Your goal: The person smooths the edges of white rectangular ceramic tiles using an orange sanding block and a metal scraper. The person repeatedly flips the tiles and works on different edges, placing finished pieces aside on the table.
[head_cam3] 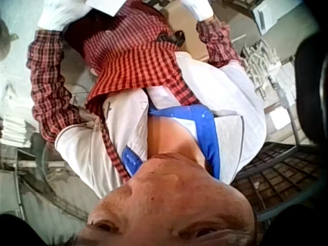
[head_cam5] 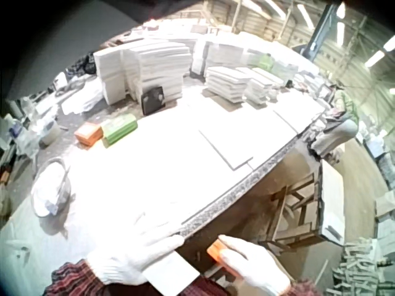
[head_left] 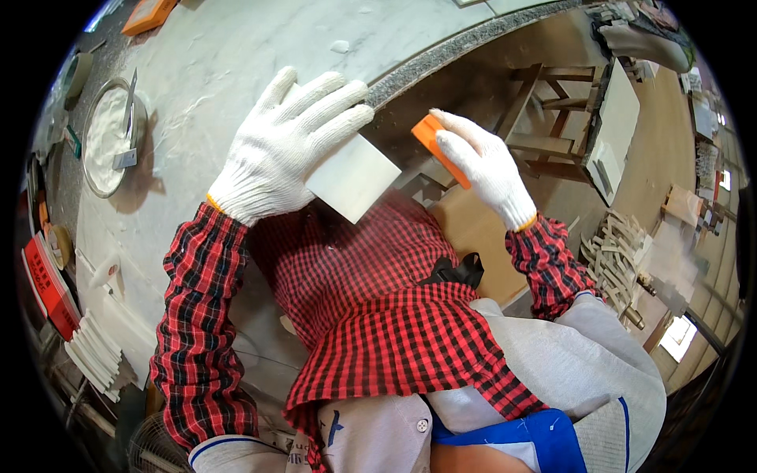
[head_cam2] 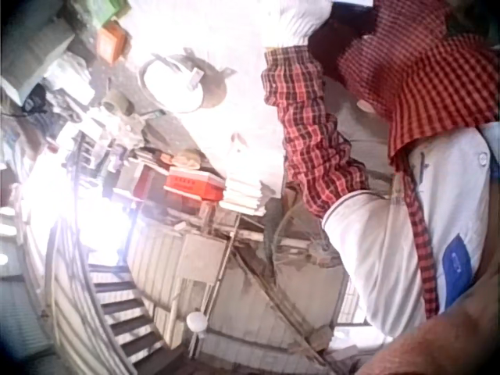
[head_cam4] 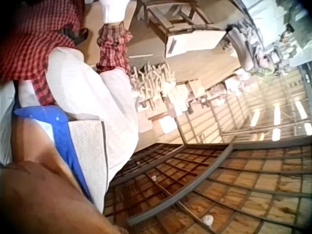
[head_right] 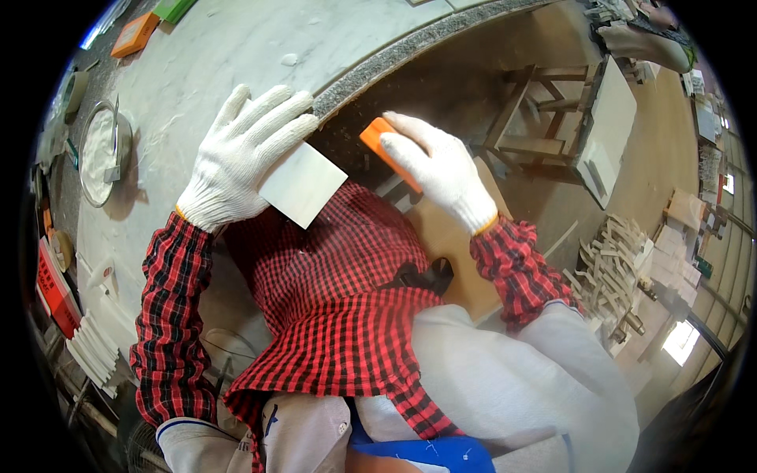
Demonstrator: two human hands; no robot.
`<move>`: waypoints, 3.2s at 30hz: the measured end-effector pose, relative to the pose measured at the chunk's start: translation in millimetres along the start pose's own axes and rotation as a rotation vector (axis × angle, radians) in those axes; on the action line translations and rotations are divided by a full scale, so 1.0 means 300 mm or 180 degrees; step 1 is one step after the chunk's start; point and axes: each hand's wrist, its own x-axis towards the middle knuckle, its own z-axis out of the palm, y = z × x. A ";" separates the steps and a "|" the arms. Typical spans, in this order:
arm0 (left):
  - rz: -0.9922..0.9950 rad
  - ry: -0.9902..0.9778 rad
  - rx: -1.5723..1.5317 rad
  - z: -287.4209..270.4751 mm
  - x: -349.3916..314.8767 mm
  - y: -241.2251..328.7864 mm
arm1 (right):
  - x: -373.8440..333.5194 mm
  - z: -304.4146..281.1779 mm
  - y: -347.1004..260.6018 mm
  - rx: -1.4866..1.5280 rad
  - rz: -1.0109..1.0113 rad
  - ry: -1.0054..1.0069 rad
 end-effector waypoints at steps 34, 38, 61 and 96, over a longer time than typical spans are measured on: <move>-0.1305 0.3252 -0.7298 -0.148 -0.294 0.360 | 0.223 0.242 -0.442 -0.1507 -0.2815 0.0855; -0.1747 0.2787 -0.7170 -0.104 -0.309 0.404 | 0.077 0.278 -0.517 0.0584 -0.2164 -0.1039; -0.2967 0.3530 -0.4980 -0.042 -0.145 0.431 | -0.133 0.345 -0.273 0.2530 -0.0806 -0.1202; -0.2518 0.4482 -0.5001 -0.024 -0.276 0.378 | -0.208 0.386 -0.271 0.2628 0.0922 -0.1858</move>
